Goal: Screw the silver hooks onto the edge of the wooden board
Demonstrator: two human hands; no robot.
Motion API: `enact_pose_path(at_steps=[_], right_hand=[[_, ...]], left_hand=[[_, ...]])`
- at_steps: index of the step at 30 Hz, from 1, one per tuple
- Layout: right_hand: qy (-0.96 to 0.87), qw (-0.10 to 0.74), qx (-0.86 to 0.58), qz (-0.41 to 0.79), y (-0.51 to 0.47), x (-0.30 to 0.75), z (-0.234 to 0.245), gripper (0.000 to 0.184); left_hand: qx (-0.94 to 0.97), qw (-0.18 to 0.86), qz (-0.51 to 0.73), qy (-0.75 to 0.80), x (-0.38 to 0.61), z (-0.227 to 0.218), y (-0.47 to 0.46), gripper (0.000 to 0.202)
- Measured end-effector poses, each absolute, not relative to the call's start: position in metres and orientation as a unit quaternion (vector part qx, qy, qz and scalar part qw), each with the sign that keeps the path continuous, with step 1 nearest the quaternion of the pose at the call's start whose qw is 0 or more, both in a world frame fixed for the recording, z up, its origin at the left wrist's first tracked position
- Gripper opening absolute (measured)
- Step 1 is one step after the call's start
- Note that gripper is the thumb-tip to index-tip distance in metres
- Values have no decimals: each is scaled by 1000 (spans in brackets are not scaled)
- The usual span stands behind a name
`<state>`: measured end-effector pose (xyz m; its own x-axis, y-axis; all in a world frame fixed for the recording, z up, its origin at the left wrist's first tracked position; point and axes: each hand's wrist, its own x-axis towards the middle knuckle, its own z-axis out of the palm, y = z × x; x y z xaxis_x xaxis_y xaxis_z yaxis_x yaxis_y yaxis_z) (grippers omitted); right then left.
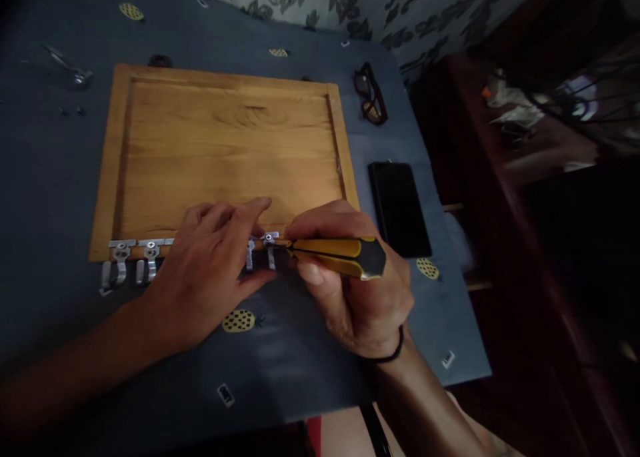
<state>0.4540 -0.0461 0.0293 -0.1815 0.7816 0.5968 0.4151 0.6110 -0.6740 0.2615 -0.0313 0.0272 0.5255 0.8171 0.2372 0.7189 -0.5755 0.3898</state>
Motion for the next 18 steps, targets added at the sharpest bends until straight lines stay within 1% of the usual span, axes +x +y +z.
enact_pose_path(at_steps=[3, 7, 11, 14, 15, 18], right_hand=[[-768, 492, -374, 166, -42, 449, 42, 22], [-778, 461, -391, 171, -42, 447, 55, 22], [-787, 448, -379, 192, -39, 441, 66, 13], [-753, 468, -357, 296, -31, 434, 71, 4], [-731, 472, -353, 345, -27, 431, 72, 7], [-689, 444, -301, 487, -16, 426, 73, 31]], left_hand=[[866, 121, 205, 439, 261, 26, -32, 63], [867, 122, 203, 439, 261, 26, -32, 62], [870, 129, 202, 430, 260, 27, -32, 57], [875, 126, 192, 426, 260, 28, -31, 53], [876, 124, 191, 424, 260, 28, -31, 52], [879, 128, 192, 417, 261, 29, -30, 43]])
